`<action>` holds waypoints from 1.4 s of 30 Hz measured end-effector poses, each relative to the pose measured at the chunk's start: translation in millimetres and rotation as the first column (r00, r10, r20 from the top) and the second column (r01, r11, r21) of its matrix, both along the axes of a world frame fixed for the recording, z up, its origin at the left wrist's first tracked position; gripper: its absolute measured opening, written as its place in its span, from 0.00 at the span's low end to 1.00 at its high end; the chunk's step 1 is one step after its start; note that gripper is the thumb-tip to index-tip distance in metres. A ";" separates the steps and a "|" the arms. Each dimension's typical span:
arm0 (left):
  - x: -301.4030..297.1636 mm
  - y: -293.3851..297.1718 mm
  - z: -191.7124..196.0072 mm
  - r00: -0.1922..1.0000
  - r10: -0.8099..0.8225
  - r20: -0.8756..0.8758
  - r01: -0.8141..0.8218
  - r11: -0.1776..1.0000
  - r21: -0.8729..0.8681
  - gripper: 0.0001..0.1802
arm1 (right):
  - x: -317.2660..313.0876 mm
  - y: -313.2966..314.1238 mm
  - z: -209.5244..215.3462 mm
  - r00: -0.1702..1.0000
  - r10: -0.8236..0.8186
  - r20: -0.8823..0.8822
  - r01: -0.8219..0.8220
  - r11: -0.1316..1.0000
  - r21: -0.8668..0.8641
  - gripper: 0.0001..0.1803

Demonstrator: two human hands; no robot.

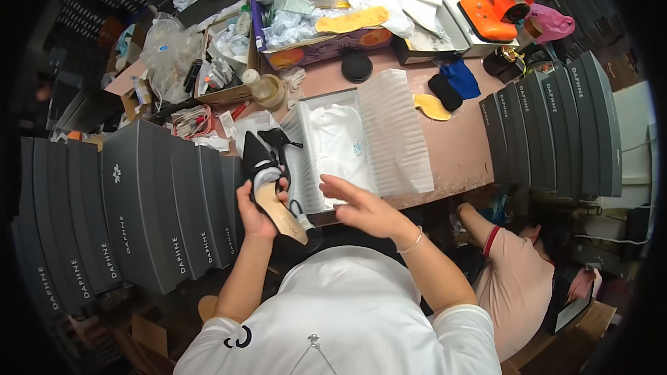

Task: Packing finished shoes into shoeboxes using tissue paper and protective wrapping.

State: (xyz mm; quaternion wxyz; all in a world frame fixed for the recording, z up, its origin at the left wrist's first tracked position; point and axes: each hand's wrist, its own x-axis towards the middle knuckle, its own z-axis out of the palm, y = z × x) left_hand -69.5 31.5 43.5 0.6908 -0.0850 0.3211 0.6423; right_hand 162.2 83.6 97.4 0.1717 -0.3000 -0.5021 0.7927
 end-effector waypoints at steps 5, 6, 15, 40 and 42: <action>42.5 31.9 -5.1 0.991 -0.069 -0.112 0.079 0.993 0.088 0.33 | -10.8 -5.1 5.9 0.943 0.110 0.314 -0.253 0.850 0.462 0.52; 47.5 36.8 -8.0 0.987 -0.059 -0.150 0.077 0.990 0.114 0.32 | -5.7 0.2 3.2 0.919 0.152 0.363 -0.287 0.890 0.354 0.51; 24.7 180.9 -52.1 -0.478 -0.180 -0.860 0.574 0.677 -0.461 0.27 | 115.6 39.5 -40.8 0.947 -0.319 0.042 0.320 0.947 -0.017 0.49; 17.6 -39.0 26.9 -0.237 0.321 -0.917 0.563 0.814 0.140 0.08 | 62.4 -46.3 33.3 0.954 -0.206 -0.217 0.057 0.837 -0.544 0.49; 13.0 -59.1 9.3 -0.292 -0.082 -0.953 0.306 0.936 -0.174 0.09 | 60.7 -62.7 15.0 0.985 -0.153 -0.075 0.099 0.872 -0.479 0.48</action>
